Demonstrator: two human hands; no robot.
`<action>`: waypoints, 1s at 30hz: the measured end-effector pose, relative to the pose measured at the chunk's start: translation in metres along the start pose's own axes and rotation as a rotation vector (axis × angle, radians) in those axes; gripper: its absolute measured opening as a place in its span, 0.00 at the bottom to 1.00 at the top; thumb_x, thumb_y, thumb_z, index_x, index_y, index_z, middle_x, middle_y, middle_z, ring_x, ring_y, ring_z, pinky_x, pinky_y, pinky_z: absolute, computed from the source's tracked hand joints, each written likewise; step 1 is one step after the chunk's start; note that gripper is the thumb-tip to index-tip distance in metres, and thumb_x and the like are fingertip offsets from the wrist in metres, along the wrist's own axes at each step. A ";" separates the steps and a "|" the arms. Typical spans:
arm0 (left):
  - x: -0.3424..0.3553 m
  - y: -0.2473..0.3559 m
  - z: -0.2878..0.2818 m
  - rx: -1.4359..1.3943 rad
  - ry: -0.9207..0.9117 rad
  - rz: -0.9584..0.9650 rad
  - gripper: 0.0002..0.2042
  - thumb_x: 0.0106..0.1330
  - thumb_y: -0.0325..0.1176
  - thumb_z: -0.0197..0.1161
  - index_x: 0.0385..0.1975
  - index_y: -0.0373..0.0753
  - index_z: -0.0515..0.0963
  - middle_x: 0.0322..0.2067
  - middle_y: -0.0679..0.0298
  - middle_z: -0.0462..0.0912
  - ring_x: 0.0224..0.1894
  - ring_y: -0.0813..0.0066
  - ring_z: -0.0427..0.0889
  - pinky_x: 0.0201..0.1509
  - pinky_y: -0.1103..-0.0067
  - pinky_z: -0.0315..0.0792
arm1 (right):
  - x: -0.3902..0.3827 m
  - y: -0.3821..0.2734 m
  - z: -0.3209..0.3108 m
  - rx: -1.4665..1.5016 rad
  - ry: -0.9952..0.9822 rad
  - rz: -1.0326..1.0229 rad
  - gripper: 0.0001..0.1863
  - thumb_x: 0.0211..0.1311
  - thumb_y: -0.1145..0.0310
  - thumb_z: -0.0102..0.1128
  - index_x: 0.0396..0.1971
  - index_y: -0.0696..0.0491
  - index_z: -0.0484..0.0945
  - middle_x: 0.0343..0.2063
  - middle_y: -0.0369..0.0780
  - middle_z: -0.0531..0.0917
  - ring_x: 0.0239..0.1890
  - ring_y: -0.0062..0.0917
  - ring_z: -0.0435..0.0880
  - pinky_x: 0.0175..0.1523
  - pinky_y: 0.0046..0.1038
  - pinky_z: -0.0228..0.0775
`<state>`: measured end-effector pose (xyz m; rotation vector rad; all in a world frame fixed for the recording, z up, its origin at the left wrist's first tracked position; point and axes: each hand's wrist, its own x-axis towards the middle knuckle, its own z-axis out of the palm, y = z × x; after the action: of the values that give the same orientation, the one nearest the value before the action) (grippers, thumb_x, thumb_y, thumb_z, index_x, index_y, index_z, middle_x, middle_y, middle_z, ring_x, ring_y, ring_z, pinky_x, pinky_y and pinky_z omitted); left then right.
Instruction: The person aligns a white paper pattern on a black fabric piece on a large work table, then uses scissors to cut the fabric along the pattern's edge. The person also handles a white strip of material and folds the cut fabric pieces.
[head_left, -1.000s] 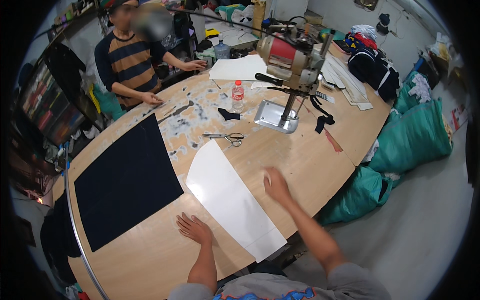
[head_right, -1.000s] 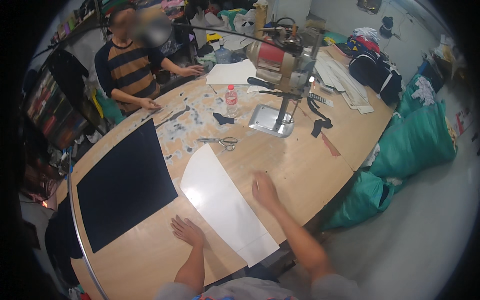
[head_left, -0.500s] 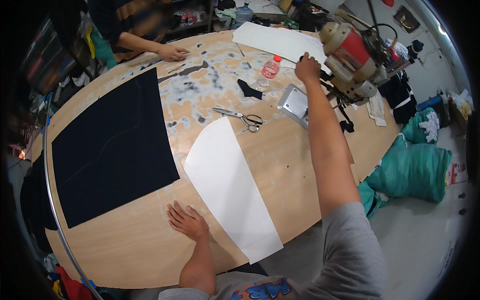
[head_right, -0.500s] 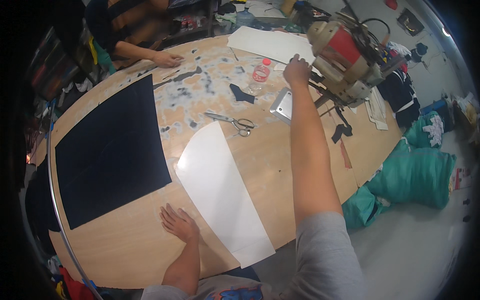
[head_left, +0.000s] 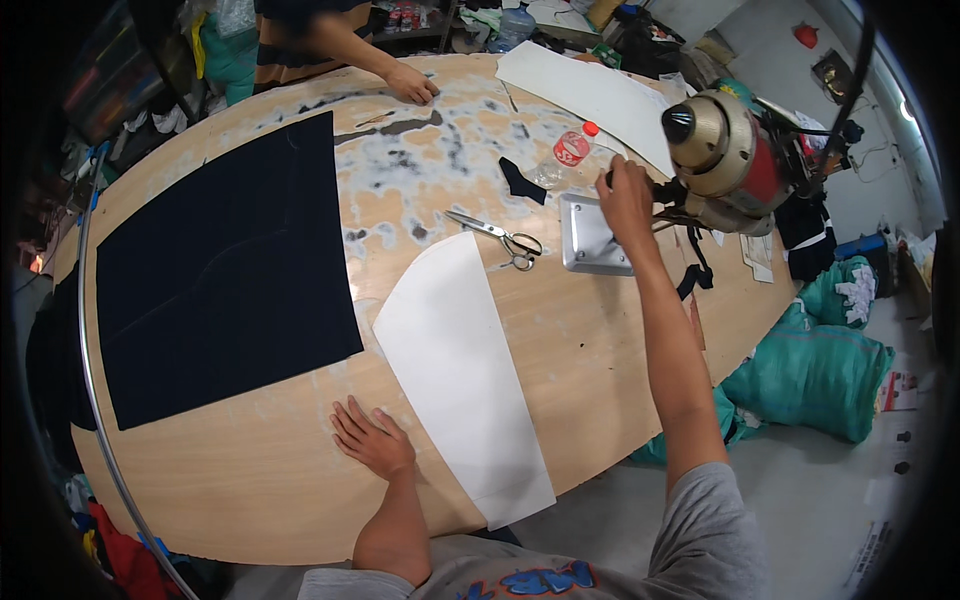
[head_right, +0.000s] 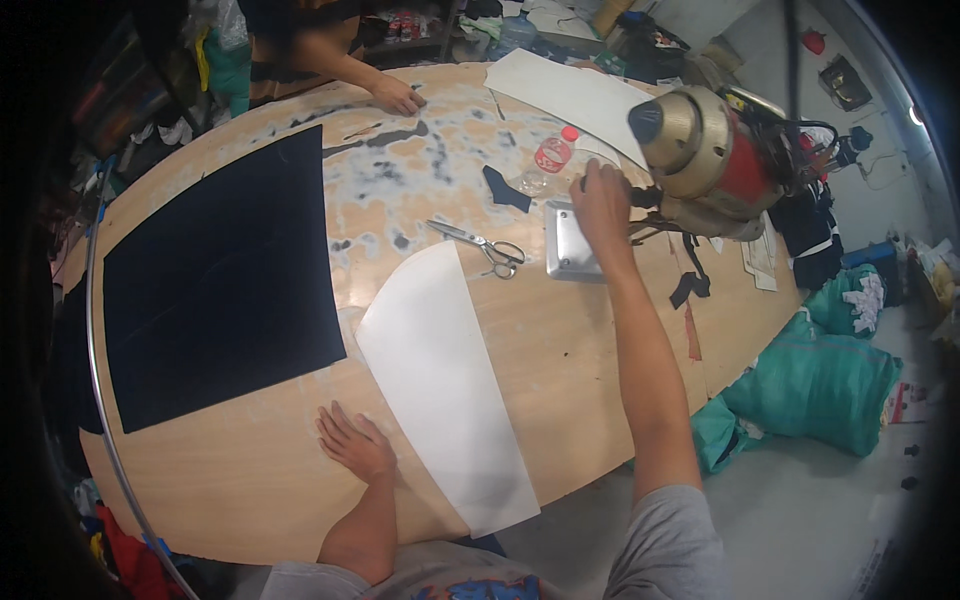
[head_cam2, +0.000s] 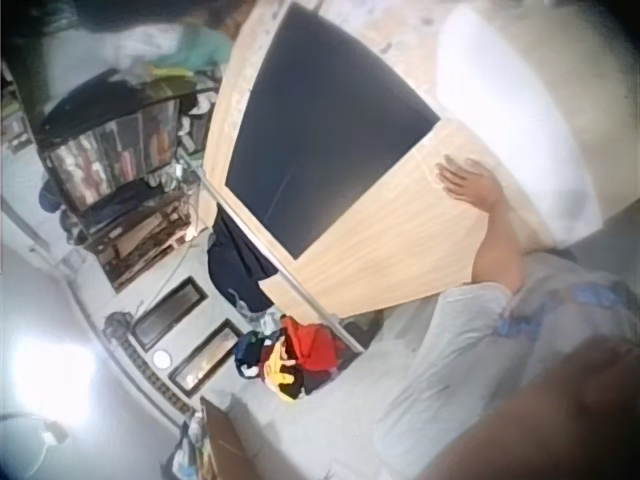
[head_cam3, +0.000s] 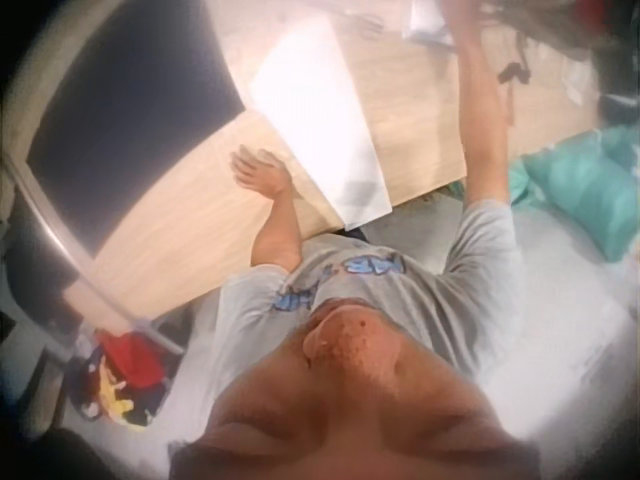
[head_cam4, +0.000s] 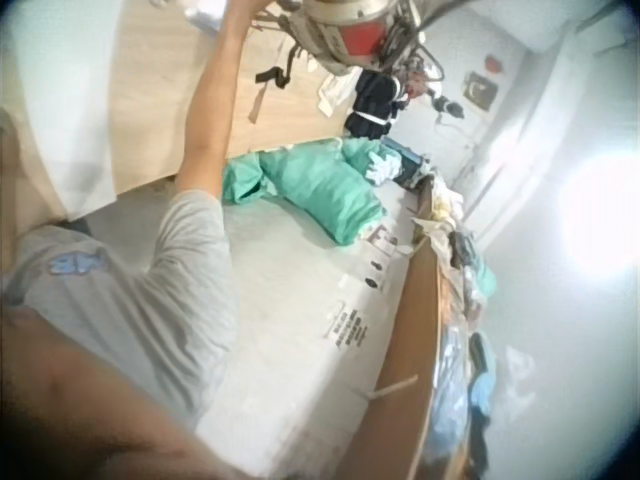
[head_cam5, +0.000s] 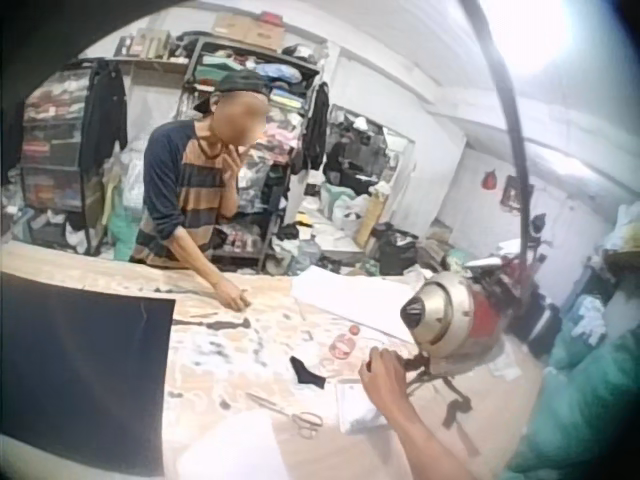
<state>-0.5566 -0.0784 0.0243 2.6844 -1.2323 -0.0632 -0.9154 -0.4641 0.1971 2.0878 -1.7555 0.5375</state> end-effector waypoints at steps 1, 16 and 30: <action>-0.001 0.001 0.000 0.000 -0.001 -0.002 0.27 0.81 0.45 0.44 0.76 0.44 0.61 0.78 0.58 0.56 0.81 0.56 0.51 0.82 0.54 0.44 | 0.000 -0.011 0.000 0.008 0.003 -0.005 0.12 0.66 0.65 0.60 0.40 0.59 0.77 0.35 0.50 0.81 0.45 0.48 0.80 0.52 0.52 0.70; 0.003 -0.002 -0.006 -0.042 -0.007 0.005 0.26 0.81 0.45 0.45 0.76 0.44 0.62 0.78 0.57 0.57 0.81 0.57 0.51 0.82 0.55 0.43 | 0.006 -0.204 0.009 0.304 0.304 0.008 0.22 0.64 0.73 0.62 0.58 0.61 0.77 0.51 0.56 0.82 0.62 0.55 0.76 0.73 0.53 0.59; -0.006 0.003 0.000 -0.009 -0.009 0.014 0.26 0.82 0.46 0.44 0.76 0.44 0.62 0.79 0.59 0.55 0.82 0.59 0.49 0.83 0.57 0.41 | -0.212 0.102 -0.042 0.480 0.294 0.758 0.13 0.75 0.69 0.53 0.39 0.63 0.82 0.29 0.47 0.86 0.29 0.33 0.84 0.38 0.32 0.74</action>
<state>-0.5622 -0.0759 0.0244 2.6704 -1.2499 -0.0797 -1.0514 -0.2798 0.1297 1.3932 -2.3558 1.5106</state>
